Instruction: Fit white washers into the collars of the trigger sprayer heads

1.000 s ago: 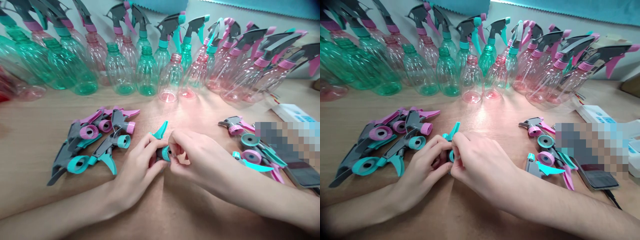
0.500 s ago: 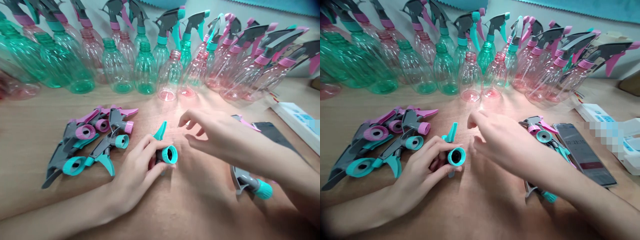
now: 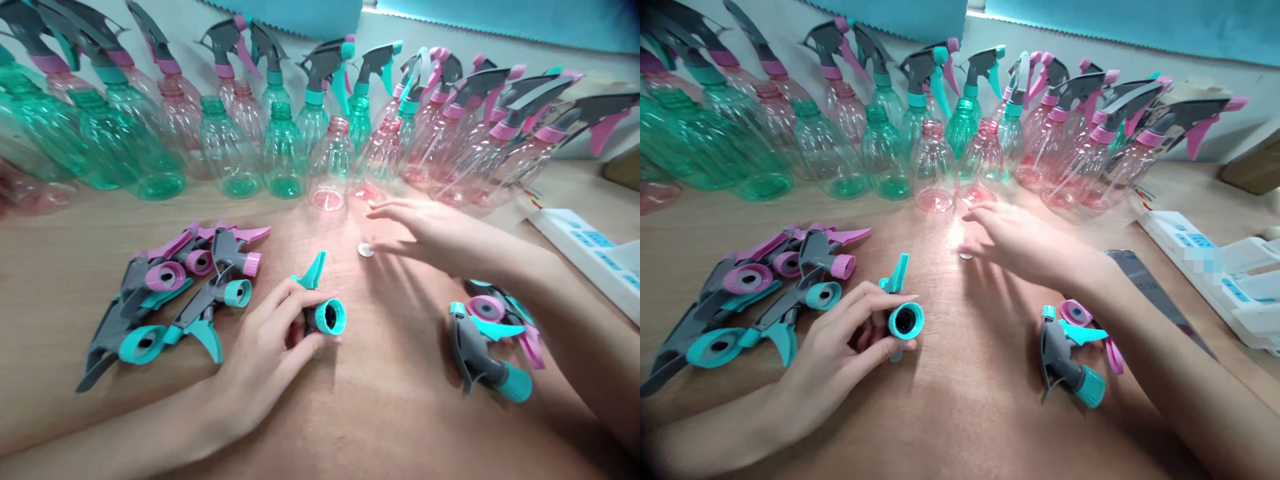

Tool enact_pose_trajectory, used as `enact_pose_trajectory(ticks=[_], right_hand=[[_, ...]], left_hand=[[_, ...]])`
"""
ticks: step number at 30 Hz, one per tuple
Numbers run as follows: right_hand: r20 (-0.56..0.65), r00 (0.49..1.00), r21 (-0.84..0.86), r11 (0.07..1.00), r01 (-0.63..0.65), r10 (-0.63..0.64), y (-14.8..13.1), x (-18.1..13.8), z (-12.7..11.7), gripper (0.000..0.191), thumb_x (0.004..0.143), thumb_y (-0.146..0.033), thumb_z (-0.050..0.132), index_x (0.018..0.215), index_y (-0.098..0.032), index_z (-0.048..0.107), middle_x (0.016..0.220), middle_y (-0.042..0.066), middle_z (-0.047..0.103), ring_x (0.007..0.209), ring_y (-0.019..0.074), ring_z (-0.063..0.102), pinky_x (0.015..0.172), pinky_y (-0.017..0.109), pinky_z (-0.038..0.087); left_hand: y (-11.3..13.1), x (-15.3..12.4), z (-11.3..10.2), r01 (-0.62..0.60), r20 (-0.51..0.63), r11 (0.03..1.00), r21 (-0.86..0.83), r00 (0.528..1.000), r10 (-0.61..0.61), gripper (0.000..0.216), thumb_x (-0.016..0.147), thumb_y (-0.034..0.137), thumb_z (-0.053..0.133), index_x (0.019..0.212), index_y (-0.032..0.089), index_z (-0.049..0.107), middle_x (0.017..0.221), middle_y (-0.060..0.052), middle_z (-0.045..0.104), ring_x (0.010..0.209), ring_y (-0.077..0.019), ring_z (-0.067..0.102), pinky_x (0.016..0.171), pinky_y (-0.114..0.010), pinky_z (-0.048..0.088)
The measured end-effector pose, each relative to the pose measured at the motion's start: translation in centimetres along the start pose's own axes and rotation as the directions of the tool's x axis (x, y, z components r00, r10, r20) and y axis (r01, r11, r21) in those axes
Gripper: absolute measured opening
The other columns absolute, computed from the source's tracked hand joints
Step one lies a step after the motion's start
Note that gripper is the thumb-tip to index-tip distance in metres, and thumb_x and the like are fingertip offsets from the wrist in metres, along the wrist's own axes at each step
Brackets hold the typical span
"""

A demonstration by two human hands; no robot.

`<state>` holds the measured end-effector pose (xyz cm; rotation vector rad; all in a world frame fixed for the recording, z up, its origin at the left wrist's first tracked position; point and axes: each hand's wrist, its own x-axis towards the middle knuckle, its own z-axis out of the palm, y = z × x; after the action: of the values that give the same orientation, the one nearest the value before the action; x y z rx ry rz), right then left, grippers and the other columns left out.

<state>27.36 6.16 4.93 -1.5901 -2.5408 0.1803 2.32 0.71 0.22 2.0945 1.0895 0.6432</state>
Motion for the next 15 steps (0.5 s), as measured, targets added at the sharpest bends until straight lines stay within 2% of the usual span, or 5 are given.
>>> enact_pose_trajectory(ticks=[2,4,7,12,15], right_hand=[[0.095,0.995,-0.004,1.000,0.011,-0.011,-1.3,-0.6,1.1,0.073,0.086,-0.061,0.042,0.136,-0.008,0.044,0.144,0.019,0.040,0.134,0.0363,0.033,0.105,0.052,0.033],[0.211,0.977,0.058,0.998,-0.001,-0.012,-2.7,-1.2,2.3,0.080,0.088,-0.062,0.034,0.141,-0.002,0.036,0.147,0.022,0.034,0.137,0.0352,0.026,0.109,0.052,0.028],[0.239,0.971,0.073,0.997,-0.027,0.009,-3.7,-1.6,3.4,0.087,0.088,-0.063,0.030,0.143,0.004,0.025,0.149,0.027,0.021,0.140,0.0355,0.013,0.111,0.057,0.017],[0.290,0.954,0.058,0.997,0.056,-0.071,-3.6,-1.5,3.1,0.080,0.092,-0.056,0.031,0.144,0.003,0.021,0.150,0.025,0.018,0.141,0.0316,0.012,0.111,0.055,0.017],[0.296,0.939,0.083,0.984,0.158,-0.176,-4.5,-1.9,2.6,0.058,0.096,-0.033,0.032,0.146,-0.006,0.021,0.152,0.018,0.018,0.141,0.0275,0.017,0.110,0.055,0.021]], left_hand=[[0.0,0.0,0.0,0.002,0.000,1.000,0.005,1.000,-0.002,0.027,0.086,0.015,0.060,0.108,0.029,0.057,0.081,0.004,0.050,0.062,-0.0093,0.046,0.060,-0.022,0.039],[0.0,0.0,0.0,-0.002,-0.005,1.000,0.006,1.000,0.002,0.029,0.086,0.015,0.060,0.110,0.029,0.057,0.080,0.004,0.051,0.061,-0.0094,0.046,0.060,-0.023,0.040],[0.1,0.0,-0.1,-0.015,-0.016,1.000,-0.010,1.000,0.015,0.032,0.085,0.015,0.060,0.113,0.031,0.057,0.082,0.005,0.052,0.061,-0.0090,0.046,0.059,-0.022,0.039],[0.1,-0.1,-0.1,0.001,-0.033,0.999,-0.033,0.999,-0.002,0.031,0.084,0.017,0.063,0.111,0.030,0.057,0.081,0.004,0.051,0.063,-0.0093,0.048,0.056,-0.021,0.039],[0.0,-0.2,-0.2,-0.003,-0.069,0.998,-0.070,0.998,-0.002,0.025,0.084,0.023,0.065,0.107,0.028,0.059,0.081,0.004,0.052,0.064,-0.0098,0.049,0.054,-0.021,0.039]])
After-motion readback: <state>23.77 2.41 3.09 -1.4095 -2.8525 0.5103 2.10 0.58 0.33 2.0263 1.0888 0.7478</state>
